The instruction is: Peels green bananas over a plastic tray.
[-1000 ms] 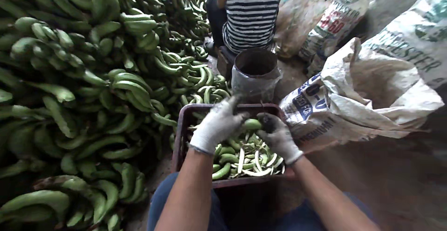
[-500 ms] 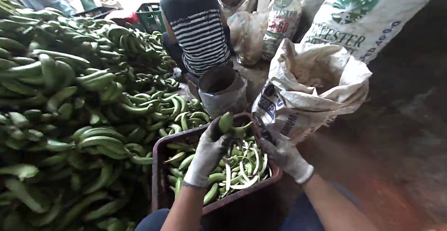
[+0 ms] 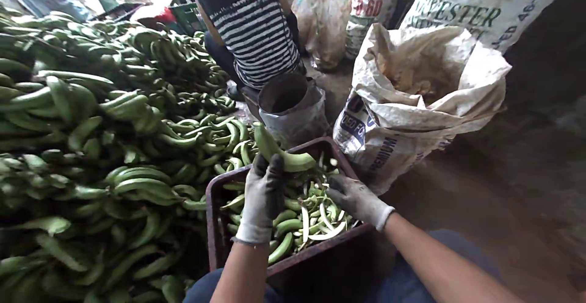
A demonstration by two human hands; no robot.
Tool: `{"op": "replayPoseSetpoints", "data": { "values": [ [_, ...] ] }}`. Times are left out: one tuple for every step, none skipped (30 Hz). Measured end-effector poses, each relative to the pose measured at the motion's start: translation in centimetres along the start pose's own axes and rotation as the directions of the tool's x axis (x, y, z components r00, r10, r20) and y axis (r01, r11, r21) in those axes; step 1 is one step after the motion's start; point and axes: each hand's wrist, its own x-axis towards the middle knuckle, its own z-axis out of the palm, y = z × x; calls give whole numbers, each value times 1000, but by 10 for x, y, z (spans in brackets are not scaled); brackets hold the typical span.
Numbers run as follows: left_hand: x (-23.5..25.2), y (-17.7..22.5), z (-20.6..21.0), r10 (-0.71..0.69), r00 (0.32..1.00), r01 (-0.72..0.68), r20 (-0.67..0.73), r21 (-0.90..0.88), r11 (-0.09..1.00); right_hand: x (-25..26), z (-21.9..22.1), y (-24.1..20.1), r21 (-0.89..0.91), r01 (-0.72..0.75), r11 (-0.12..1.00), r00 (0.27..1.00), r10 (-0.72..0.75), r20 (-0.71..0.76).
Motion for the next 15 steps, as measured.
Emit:
{"op": "replayPoseSetpoints", "data": {
  "values": [
    [1, 2, -5, -21, 1000, 21, -6, -20, 1000, -2, -3, -4, 28, 42, 999, 998, -40, -51],
    [2, 2, -10, -45, 999, 44, -14, -35, 998, -5, -7, -8, 43, 98, 994, 991, -93, -101],
    [1, -1, -12, -72, 997, 71, -30, -38, 997, -7, -8, -11, 42, 165, 985, 976, -157, -152],
    [1, -4, -13, -110, 993, 108, -52, -42, 993, -10, -8, -15, 16, 241, 970, 950, -233, -206],
    [1, -7, -11, -156, 985, 153, -79, -38, 987, -12, -7, -18, -23, 317, 948, 915, -313, -254],
    [2, -10, -8, -205, 972, 203, -114, -27, 979, -14, -4, -21, -67, 384, 921, 877, -387, -286],
    [2, -13, -6, -244, 962, 243, -124, -23, 970, -16, -2, -24, -96, 440, 893, 844, -447, -296],
    [2, -14, -3, -272, 955, 270, -121, -26, 962, -19, 0, -26, -114, 483, 868, 820, -495, -288],
    [1, -14, 0, -300, 946, 297, -120, -43, 954, -22, 2, -28, -133, 516, 846, 803, -532, -268],
    [1, -15, 2, -336, 934, 329, -124, -70, 942, -24, 3, -29, -149, 538, 830, 796, -558, -235],
    [0, -15, 3, -374, 920, 363, -115, -104, 926, -25, 4, -30, -165, 548, 820, 795, -572, -201],
    [0, -15, 4, -405, 908, 391, -107, -127, 912, -25, 6, -30, -172, 552, 816, 800, -576, -169],
    [-1, -15, 5, -425, 901, 412, -90, -135, 901, -25, 7, -30, -171, 551, 817, 805, -574, -146],
    [-3, -16, 5, -434, 900, 425, -43, -140, 894, -24, 8, -29, -167, 545, 822, 813, -567, -137],
    [-5, -16, 6, -435, 900, 432, 5, -134, 892, -22, 9, -29, -169, 533, 829, 819, -556, -144]
  ]
}}
